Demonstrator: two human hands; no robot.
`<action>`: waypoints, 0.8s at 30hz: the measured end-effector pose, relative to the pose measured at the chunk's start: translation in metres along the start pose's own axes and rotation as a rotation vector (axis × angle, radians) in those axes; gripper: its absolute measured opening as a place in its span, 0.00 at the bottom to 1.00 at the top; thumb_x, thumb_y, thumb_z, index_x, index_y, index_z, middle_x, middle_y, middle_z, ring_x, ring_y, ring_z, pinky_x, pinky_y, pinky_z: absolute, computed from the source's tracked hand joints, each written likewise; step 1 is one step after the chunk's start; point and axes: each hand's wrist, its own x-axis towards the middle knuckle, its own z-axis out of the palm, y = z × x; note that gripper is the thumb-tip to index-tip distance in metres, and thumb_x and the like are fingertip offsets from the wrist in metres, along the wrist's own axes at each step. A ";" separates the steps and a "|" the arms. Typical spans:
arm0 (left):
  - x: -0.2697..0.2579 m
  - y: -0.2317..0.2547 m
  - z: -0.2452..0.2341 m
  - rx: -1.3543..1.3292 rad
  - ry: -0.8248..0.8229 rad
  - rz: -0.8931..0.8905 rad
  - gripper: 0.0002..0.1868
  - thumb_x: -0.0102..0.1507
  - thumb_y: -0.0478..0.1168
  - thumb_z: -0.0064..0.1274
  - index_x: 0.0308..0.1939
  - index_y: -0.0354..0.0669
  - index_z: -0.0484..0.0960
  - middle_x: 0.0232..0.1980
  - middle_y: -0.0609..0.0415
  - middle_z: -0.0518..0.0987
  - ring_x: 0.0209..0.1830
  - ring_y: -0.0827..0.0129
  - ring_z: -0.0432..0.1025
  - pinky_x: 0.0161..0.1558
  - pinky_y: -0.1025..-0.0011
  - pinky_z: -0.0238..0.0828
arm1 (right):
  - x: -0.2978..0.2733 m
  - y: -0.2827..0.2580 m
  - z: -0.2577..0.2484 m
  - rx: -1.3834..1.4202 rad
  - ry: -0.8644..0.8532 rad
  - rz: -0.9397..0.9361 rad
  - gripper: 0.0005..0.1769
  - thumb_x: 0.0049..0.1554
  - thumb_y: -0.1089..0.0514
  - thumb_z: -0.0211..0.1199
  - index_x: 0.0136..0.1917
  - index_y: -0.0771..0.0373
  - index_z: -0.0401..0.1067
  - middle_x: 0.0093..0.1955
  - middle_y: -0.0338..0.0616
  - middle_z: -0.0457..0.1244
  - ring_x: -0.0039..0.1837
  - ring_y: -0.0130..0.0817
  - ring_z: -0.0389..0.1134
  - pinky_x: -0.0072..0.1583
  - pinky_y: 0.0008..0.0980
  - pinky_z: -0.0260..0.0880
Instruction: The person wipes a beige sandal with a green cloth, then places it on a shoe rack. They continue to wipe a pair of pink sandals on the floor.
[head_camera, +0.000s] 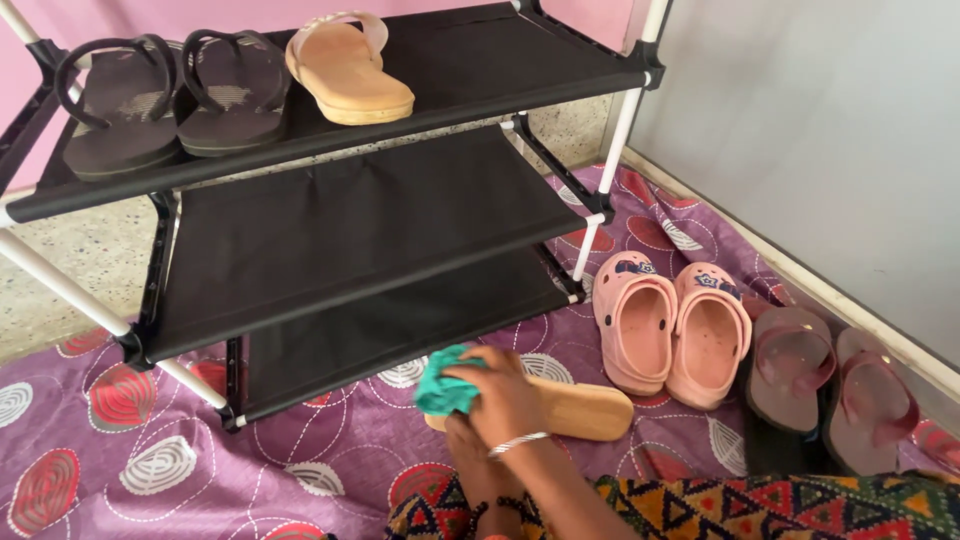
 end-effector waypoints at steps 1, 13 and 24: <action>0.001 0.002 -0.001 0.051 -0.007 -0.027 0.30 0.56 0.43 0.64 0.54 0.36 0.66 0.53 0.42 0.72 0.56 0.47 0.69 0.52 0.54 0.67 | -0.004 0.008 -0.006 -0.047 0.003 0.013 0.29 0.42 0.74 0.63 0.52 0.48 0.82 0.60 0.36 0.67 0.63 0.45 0.66 0.61 0.38 0.70; -0.002 0.035 -0.013 0.191 -0.016 -0.081 0.40 0.54 0.37 0.65 0.67 0.41 0.62 0.56 0.43 0.69 0.62 0.44 0.64 0.60 0.52 0.64 | -0.053 0.100 -0.116 -0.377 0.209 0.336 0.29 0.40 0.69 0.68 0.54 0.45 0.83 0.59 0.43 0.68 0.59 0.51 0.67 0.61 0.43 0.69; 0.000 0.028 -0.011 0.140 -0.038 -0.108 0.44 0.48 0.36 0.68 0.65 0.39 0.62 0.57 0.46 0.70 0.62 0.46 0.65 0.61 0.53 0.65 | -0.032 0.057 -0.040 -0.212 0.054 0.167 0.27 0.41 0.69 0.67 0.55 0.51 0.81 0.59 0.41 0.67 0.62 0.48 0.67 0.64 0.42 0.67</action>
